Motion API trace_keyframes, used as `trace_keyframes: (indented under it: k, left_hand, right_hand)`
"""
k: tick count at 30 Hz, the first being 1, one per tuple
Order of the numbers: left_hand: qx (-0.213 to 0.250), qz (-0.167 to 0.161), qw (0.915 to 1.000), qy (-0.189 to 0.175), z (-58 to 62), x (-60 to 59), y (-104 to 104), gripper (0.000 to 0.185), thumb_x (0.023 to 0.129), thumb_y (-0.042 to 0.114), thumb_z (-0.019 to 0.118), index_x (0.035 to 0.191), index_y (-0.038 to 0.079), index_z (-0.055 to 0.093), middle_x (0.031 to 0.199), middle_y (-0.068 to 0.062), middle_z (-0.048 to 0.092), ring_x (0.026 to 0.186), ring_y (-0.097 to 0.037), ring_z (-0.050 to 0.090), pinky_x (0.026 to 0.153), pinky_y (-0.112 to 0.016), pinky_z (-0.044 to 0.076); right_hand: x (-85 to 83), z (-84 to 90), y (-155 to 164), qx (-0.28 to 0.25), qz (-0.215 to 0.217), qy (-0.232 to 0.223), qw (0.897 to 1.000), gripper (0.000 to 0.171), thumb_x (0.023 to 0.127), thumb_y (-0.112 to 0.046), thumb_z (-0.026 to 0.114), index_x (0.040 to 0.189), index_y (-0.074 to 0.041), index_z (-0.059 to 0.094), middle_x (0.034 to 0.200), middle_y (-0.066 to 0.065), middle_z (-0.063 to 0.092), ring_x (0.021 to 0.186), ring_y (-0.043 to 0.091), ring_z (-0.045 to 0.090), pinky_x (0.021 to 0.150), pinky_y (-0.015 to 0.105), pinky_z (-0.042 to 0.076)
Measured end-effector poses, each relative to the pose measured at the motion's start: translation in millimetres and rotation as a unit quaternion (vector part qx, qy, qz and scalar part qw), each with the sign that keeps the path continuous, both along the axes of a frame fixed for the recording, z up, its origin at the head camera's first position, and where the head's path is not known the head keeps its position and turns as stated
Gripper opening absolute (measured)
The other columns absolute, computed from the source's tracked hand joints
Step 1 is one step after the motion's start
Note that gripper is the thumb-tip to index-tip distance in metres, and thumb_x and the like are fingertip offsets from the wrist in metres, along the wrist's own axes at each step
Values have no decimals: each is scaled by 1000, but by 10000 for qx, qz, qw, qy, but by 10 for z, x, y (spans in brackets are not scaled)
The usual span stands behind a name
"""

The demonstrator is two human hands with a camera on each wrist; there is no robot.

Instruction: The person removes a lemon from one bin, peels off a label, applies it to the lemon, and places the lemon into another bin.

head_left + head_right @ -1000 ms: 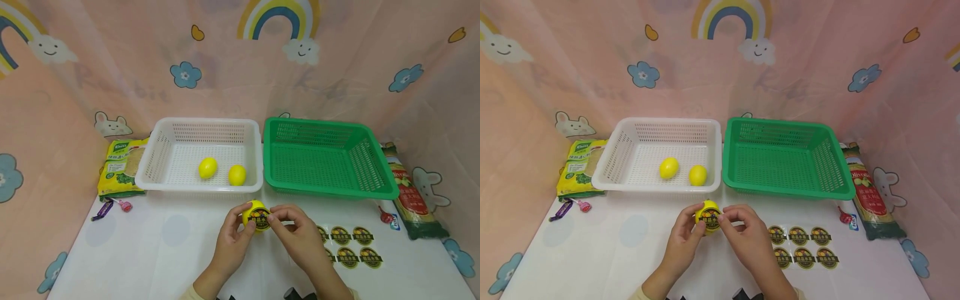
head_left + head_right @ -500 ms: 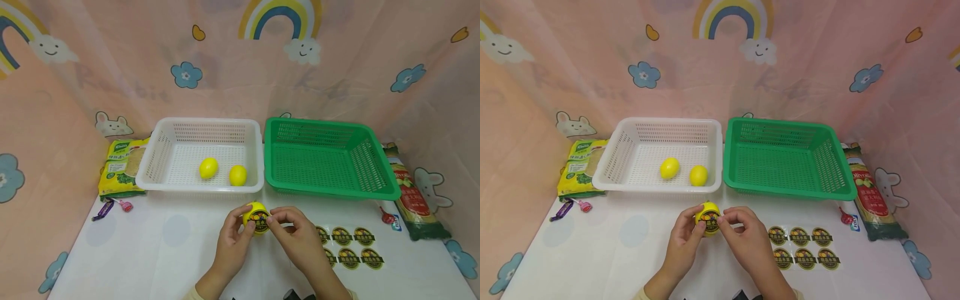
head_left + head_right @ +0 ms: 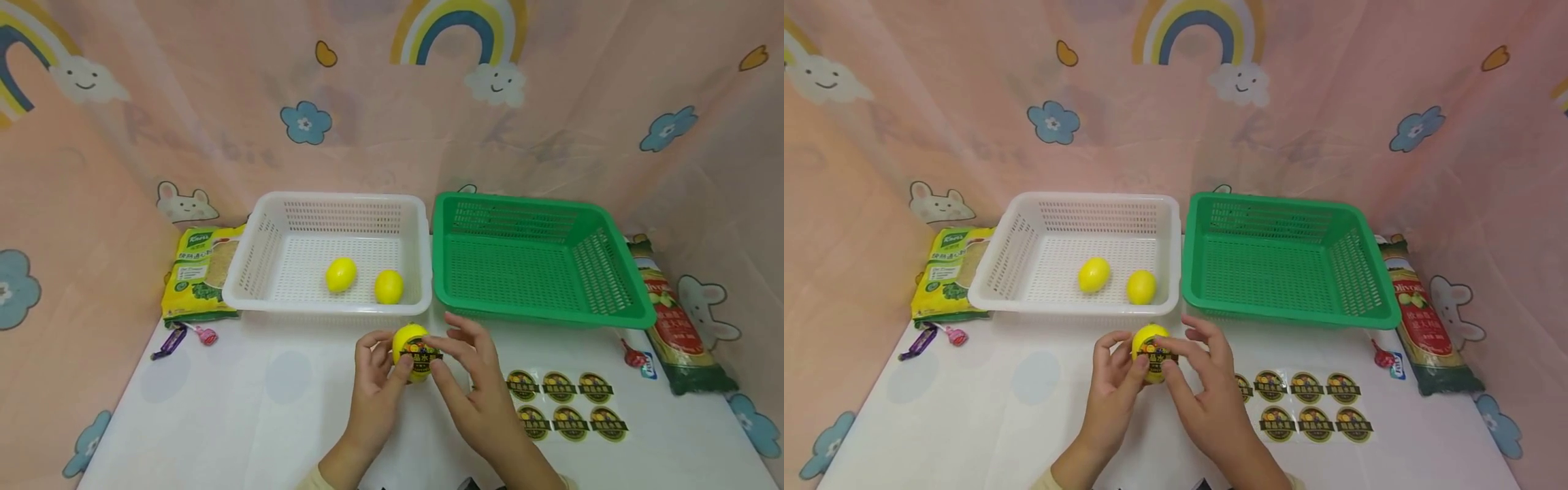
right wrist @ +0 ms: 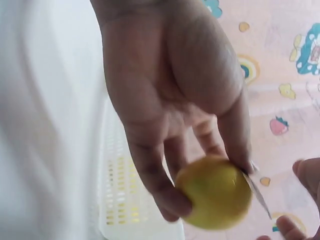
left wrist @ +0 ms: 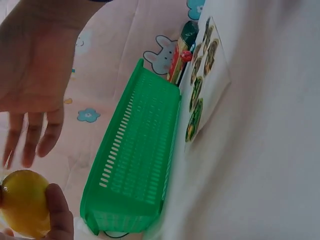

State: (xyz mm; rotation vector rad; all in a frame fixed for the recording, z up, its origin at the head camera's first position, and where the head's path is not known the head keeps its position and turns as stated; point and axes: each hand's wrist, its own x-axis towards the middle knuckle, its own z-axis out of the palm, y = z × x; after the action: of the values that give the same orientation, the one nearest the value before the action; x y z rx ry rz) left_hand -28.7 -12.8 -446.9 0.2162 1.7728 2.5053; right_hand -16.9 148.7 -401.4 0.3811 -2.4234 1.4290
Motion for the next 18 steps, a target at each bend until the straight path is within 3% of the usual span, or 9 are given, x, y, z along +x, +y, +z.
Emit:
trace_keyframes:
  k: [2,4,11,14,18]
  left_hand:
    - [129,-101,9998,-82,-4,-1,17,44,110,11,59,142,3,30,143,-16,56,127,-27,59,97,-31,56]
    - [280,-225,9993,-113,-3,3,30,43,110,11,59,141,4,30,144,-16,55,126,-25,60,97,-30,56]
    - [826,-517,9952,-96,45,26,39,35,112,11,54,139,13,32,146,-13,56,116,-16,66,93,-30,58]
    - [801,-471,9957,-30,50,31,47,26,113,13,52,135,18,39,143,-13,57,114,-15,66,92,-30,59]
    - [618,-394,9972,125,55,45,67,22,114,12,49,135,17,44,143,-15,54,113,-15,66,92,-29,59]
  right_hand:
    - [0,-29,-38,94,250,384,9989,38,99,3,68,128,-21,75,161,8,41,137,29,41,98,33,41]
    - [-2,-52,-73,163,318,483,9982,38,99,2,68,126,-23,77,164,8,37,140,31,36,99,33,38]
    - [-1,-103,-99,350,-44,348,9988,39,99,-3,70,131,-25,76,166,2,36,140,29,34,96,42,40]
    - [-10,-121,-84,609,-69,222,9979,44,103,-10,68,144,-26,66,167,3,35,142,32,34,97,56,44]
    - [-22,-149,-56,1069,-40,-154,9941,56,109,-23,59,163,-26,41,168,9,30,145,42,30,96,74,44]
